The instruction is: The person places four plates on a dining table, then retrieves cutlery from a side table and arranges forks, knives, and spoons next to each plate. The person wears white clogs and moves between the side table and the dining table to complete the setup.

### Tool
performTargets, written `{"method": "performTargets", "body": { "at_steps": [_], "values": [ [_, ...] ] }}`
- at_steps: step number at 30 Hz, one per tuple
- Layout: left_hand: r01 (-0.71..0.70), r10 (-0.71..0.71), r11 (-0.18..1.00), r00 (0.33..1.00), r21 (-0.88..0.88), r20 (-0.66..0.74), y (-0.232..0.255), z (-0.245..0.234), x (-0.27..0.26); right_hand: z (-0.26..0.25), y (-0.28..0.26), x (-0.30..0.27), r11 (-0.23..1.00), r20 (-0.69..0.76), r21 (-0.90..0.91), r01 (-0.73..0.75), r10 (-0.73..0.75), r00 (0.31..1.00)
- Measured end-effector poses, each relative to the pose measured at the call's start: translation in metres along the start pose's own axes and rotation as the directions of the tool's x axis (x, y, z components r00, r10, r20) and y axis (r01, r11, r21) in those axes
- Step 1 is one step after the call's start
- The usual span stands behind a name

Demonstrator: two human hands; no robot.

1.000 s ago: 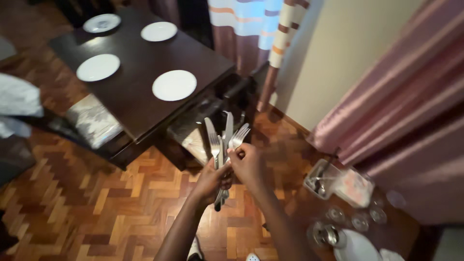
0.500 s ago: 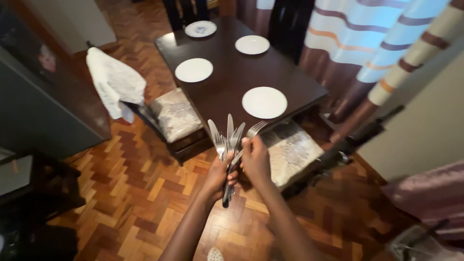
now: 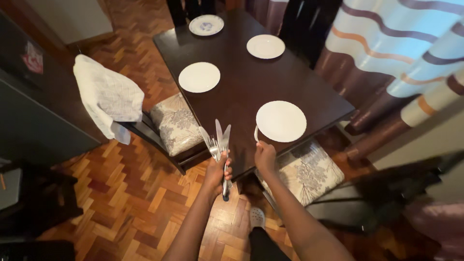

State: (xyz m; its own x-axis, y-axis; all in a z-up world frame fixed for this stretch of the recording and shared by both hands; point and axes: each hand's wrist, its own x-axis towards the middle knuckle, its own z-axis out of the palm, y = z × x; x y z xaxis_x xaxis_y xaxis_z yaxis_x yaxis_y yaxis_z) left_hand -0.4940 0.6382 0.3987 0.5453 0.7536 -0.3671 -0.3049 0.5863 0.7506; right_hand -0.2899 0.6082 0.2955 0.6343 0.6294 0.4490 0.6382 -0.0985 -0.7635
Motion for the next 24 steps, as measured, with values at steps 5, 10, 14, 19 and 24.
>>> {"method": "performTargets", "body": {
  "at_steps": [5, 10, 14, 19, 24],
  "values": [
    [-0.027, 0.028, 1.000, 0.995, 0.011, -0.100, -0.015, 0.007, 0.063, 0.067, 0.072, 0.000, 0.969, 0.067, -0.226, -0.099, 0.116, 0.991],
    [-0.053, 0.040, 0.996, 0.983, -0.067, -0.179, -0.029, 0.020, 0.105, 0.070, 0.051, 0.019, 0.889, 0.315, -0.270, -0.370, 0.444, 0.839],
    [-0.023, -0.009, 0.989, 0.975, -0.143, -0.221, -0.033, 0.019, 0.133, 0.100, 0.062, 0.034, 0.888, 0.258, -0.423, -0.179, 0.307, 0.916],
    [-0.031, -0.014, 0.984, 0.968, -0.176, -0.252, -0.040, 0.005, 0.168, 0.108, 0.081, 0.040, 0.929, 0.245, -0.357, -0.099, 0.196, 0.950],
    [0.002, -0.038, 0.990, 0.967, -0.143, -0.252, -0.043, -0.007, 0.193, 0.097, 0.065, 0.055, 0.926, 0.234, -0.376, -0.039, 0.136, 0.963]
  ]
}}
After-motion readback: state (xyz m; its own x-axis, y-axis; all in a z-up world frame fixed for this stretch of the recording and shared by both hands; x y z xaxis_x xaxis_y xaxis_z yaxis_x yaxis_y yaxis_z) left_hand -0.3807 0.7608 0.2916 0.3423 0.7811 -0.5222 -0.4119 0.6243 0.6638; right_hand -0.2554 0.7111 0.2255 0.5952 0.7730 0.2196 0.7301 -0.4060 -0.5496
